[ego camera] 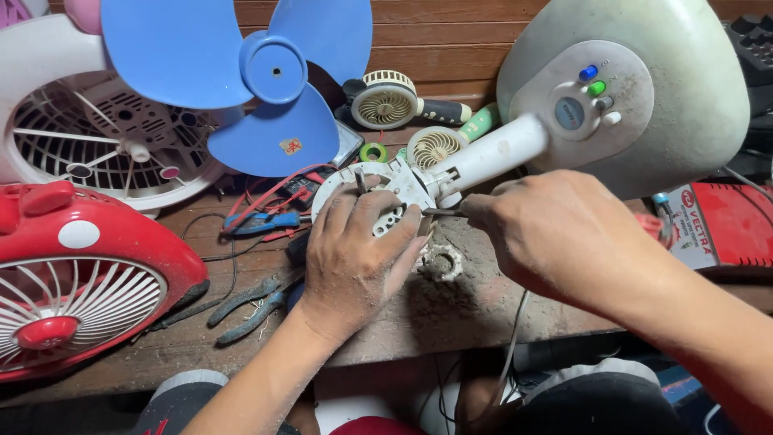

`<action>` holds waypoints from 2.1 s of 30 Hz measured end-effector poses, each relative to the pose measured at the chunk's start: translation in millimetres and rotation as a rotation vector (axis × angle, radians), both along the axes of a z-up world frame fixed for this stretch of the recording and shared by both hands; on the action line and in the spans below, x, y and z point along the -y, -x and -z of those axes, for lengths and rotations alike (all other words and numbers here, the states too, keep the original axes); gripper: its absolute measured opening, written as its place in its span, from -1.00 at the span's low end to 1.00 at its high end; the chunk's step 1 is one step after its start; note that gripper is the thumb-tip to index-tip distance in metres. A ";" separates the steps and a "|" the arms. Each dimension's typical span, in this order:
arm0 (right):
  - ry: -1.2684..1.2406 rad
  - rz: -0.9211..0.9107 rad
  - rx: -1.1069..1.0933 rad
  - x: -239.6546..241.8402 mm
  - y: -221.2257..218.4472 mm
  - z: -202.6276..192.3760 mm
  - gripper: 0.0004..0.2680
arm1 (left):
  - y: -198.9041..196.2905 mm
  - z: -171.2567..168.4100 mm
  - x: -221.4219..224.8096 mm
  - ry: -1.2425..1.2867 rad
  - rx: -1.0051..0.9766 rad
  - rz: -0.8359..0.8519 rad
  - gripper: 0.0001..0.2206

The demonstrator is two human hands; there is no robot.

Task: Disassembling a fan motor by removing the plastic housing and using a screwdriver to separate internal components.

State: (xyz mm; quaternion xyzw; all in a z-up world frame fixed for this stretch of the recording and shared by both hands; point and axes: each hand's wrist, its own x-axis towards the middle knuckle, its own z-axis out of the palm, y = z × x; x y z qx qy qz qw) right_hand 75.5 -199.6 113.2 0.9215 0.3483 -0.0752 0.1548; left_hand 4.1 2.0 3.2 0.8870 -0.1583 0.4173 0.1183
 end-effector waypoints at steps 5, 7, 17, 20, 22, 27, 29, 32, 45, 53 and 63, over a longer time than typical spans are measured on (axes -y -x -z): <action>-0.100 -0.037 0.002 18.0 10.2 31.5 -0.83 | 0.1 3.9 2.9 -0.005 -0.011 -0.006 -0.70; -0.124 -0.070 0.027 22.7 16.1 42.2 -0.88 | 0.7 4.7 4.1 0.000 -0.006 -0.002 -0.70; -0.173 -0.239 0.524 17.7 44.9 81.1 -0.54 | -0.6 -3.1 1.9 0.127 -0.017 0.137 -0.84; -0.205 -0.250 0.562 18.0 46.5 80.9 -0.58 | 0.2 -4.0 2.9 0.132 -0.004 0.160 -0.86; -0.234 -0.260 0.547 22.3 42.1 79.9 -0.58 | 0.0 -5.4 3.5 0.134 0.012 0.171 -0.87; -0.262 -0.198 0.243 29.6 32.9 47.0 -0.53 | 2.6 -6.0 5.3 0.070 -0.021 0.124 -0.87; -0.116 -0.123 0.179 32.1 36.1 23.5 -0.60 | 1.9 -6.1 0.6 0.083 -0.018 0.117 -0.88; 0.012 -0.016 0.198 41.6 34.1 5.1 -0.79 | 0.8 -7.5 -3.1 0.088 0.005 0.123 -0.89; -0.596 -0.023 -0.146 56.7 -13.2 117.9 -0.86 | -0.1 11.7 -10.7 -0.076 0.141 0.130 -0.77; -0.970 -0.201 -0.051 42.8 -14.7 124.6 -0.83 | -3.6 3.6 -21.7 -0.092 0.176 0.267 -0.83; -0.906 -0.279 0.135 31.5 -23.4 106.9 -0.63 | 2.7 26.1 -38.9 0.066 0.096 0.363 -0.46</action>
